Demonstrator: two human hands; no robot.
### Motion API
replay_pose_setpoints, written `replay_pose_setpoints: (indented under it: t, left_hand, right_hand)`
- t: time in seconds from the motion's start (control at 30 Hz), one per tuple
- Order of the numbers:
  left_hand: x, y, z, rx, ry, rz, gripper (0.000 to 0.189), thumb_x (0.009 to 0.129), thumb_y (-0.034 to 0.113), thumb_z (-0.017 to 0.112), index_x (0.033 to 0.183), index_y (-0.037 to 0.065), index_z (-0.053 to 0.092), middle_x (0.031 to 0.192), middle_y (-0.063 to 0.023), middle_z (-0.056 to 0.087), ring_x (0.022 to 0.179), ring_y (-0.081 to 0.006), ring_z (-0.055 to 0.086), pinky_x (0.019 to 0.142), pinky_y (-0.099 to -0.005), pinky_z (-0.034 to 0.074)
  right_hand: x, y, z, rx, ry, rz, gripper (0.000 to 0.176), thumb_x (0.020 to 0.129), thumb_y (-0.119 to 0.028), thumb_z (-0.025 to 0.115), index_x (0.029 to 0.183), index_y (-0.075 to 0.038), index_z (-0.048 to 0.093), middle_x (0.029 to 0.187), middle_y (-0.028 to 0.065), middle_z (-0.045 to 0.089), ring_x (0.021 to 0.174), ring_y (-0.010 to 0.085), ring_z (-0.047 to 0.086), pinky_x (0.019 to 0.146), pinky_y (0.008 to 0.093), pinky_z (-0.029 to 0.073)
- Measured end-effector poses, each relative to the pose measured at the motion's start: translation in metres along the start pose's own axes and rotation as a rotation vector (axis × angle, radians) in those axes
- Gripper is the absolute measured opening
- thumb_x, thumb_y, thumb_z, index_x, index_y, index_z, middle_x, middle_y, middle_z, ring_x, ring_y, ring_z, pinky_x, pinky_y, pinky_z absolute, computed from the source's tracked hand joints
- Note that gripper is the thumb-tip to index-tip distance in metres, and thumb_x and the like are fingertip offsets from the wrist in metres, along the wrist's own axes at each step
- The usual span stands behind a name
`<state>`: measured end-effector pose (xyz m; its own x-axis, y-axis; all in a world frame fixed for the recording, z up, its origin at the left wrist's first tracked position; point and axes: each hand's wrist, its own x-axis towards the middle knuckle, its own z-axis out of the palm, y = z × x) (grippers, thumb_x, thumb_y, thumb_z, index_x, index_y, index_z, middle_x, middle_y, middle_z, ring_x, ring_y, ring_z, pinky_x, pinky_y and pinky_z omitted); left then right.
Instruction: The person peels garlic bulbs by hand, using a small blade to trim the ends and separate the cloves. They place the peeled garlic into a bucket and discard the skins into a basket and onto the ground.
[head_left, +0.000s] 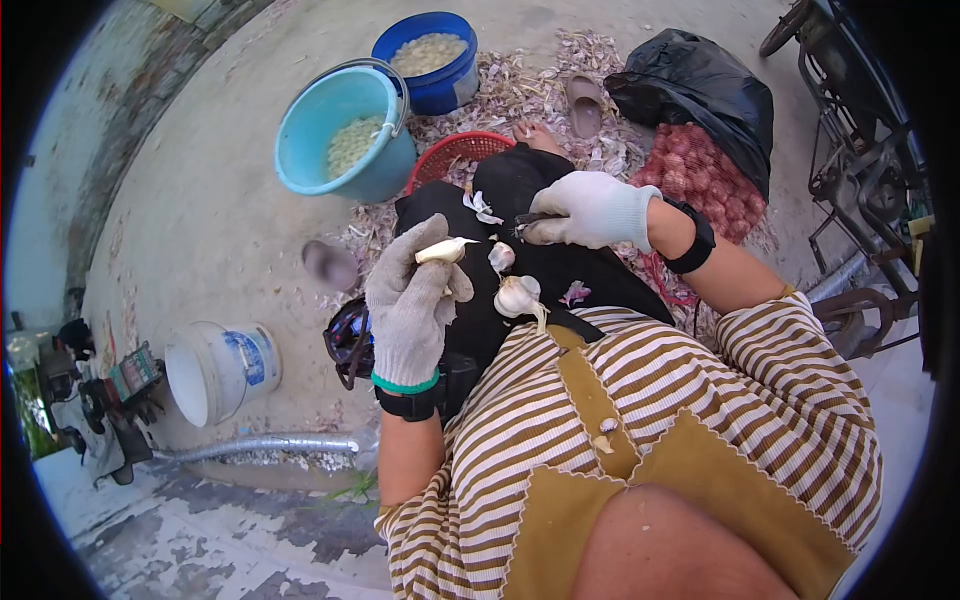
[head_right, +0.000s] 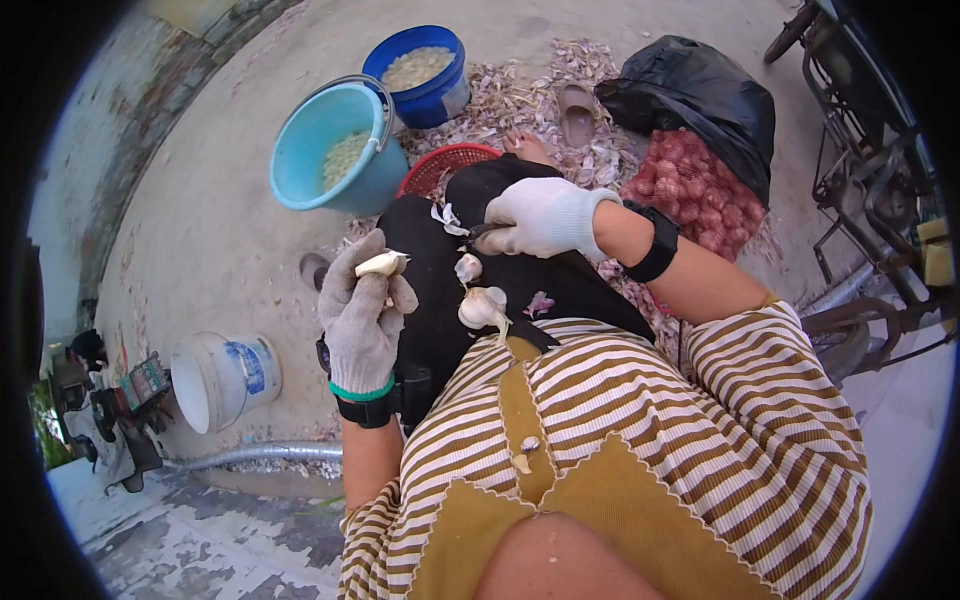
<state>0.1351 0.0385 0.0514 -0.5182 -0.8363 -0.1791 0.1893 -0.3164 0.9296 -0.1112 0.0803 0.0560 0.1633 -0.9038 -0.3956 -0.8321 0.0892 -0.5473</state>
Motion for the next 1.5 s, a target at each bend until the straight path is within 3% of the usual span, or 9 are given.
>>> replay_pose_setpoints:
  t: [0.07,0.4,0.6,0.8,1.03,1.2,1.3,1.4,1.5]
  left_hand:
    - [-0.001,0.002,0.004,0.104,0.019,0.020,0.035,0.089,0.001,0.055,0.125,-0.002,0.055,0.097,-0.0083,0.064,0.068,-0.0082,0.058,0.052,-0.0171,0.042]
    - [0.003,-0.013,0.003,0.573,-0.043,0.412,0.039,0.079,-0.010,0.061,0.115,0.003,0.063,0.103,-0.0078,0.063,0.075,-0.0107,0.061,0.061,-0.0204,0.047]
    - [-0.006,-0.010,0.007,0.080,-0.026,0.022,0.037,0.083,-0.005,0.055,0.119,0.000,0.060,0.099,-0.0088,0.064,0.067,-0.0081,0.060,0.047,-0.0164,0.040]
    - [-0.005,-0.016,0.025,-0.175,-0.002,0.009,0.037,0.091,0.001,0.052,0.128,-0.001,0.050,0.095,-0.0108,0.064,0.064,-0.0110,0.059,0.049,-0.0163,0.041]
    - [0.002,-0.019,0.038,-0.156,0.231,0.066,0.034,0.092,0.004,0.057,0.125,-0.002,0.050,0.093,-0.0080,0.063,0.065,-0.0086,0.057,0.048,-0.0147,0.040]
    - [0.003,-0.025,0.029,0.093,0.215,0.090,0.037,0.090,0.002,0.059,0.126,0.000,0.051,0.097,-0.0075,0.062,0.067,-0.0070,0.057,0.050,-0.0151,0.041]
    - [0.013,-0.032,0.016,0.538,0.208,0.320,0.034,0.088,0.004,0.062,0.121,0.000,0.056,0.095,-0.0061,0.062,0.071,-0.0090,0.058,0.056,-0.0196,0.045]
    - [0.018,-0.028,0.015,0.931,0.235,0.567,0.036,0.080,0.004,0.066,0.116,0.003,0.061,0.087,-0.0087,0.061,0.074,-0.0204,0.061,0.065,-0.0309,0.049]
    - [0.023,-0.025,0.018,1.110,0.215,0.662,0.034,0.076,0.003,0.066,0.109,0.006,0.062,0.081,-0.0119,0.058,0.073,-0.0268,0.060,0.064,-0.0358,0.048]
  right_hand:
    - [-0.006,-0.011,-0.006,0.384,-0.017,-0.133,0.033,0.088,-0.032,0.065,0.095,0.000,0.068,0.067,0.0088,0.059,0.060,0.0133,0.054,0.055,0.0289,0.043]
    - [-0.003,-0.024,-0.006,0.345,-0.004,-0.216,0.029,0.089,-0.026,0.063,0.096,0.001,0.067,0.072,0.0128,0.064,0.063,0.0221,0.060,0.057,0.0326,0.046]
    - [0.002,-0.007,0.009,0.297,0.154,-0.602,0.024,0.088,-0.025,0.063,0.096,-0.002,0.067,0.075,0.0130,0.063,0.065,0.0232,0.061,0.058,0.0330,0.047]
    - [-0.010,-0.030,0.008,0.049,0.262,-0.217,0.027,0.088,-0.033,0.059,0.095,-0.008,0.067,0.082,0.0135,0.065,0.079,0.0311,0.065,0.067,0.0403,0.049]
    - [0.000,-0.027,0.040,0.059,0.438,-0.261,0.024,0.081,-0.024,0.064,0.097,-0.006,0.067,0.087,0.0125,0.066,0.082,0.0316,0.065,0.071,0.0374,0.052]
    - [0.006,-0.025,0.035,0.501,0.242,-0.144,0.029,0.089,-0.035,0.058,0.093,-0.008,0.068,0.080,0.0119,0.066,0.078,0.0306,0.065,0.068,0.0398,0.050]
    - [0.005,-0.021,0.026,0.022,0.343,-0.052,0.032,0.090,-0.037,0.054,0.092,-0.008,0.068,0.079,0.0130,0.067,0.076,0.0298,0.066,0.066,0.0386,0.050]
    - [-0.005,-0.031,0.017,-0.110,0.360,-0.091,0.034,0.090,-0.037,0.053,0.090,-0.007,0.068,0.080,0.0126,0.068,0.075,0.0293,0.068,0.064,0.0399,0.052]
    - [-0.008,-0.053,0.003,-0.275,0.124,-0.026,0.033,0.089,-0.040,0.056,0.095,-0.009,0.066,0.087,0.0125,0.065,0.082,0.0302,0.066,0.068,0.0409,0.052]
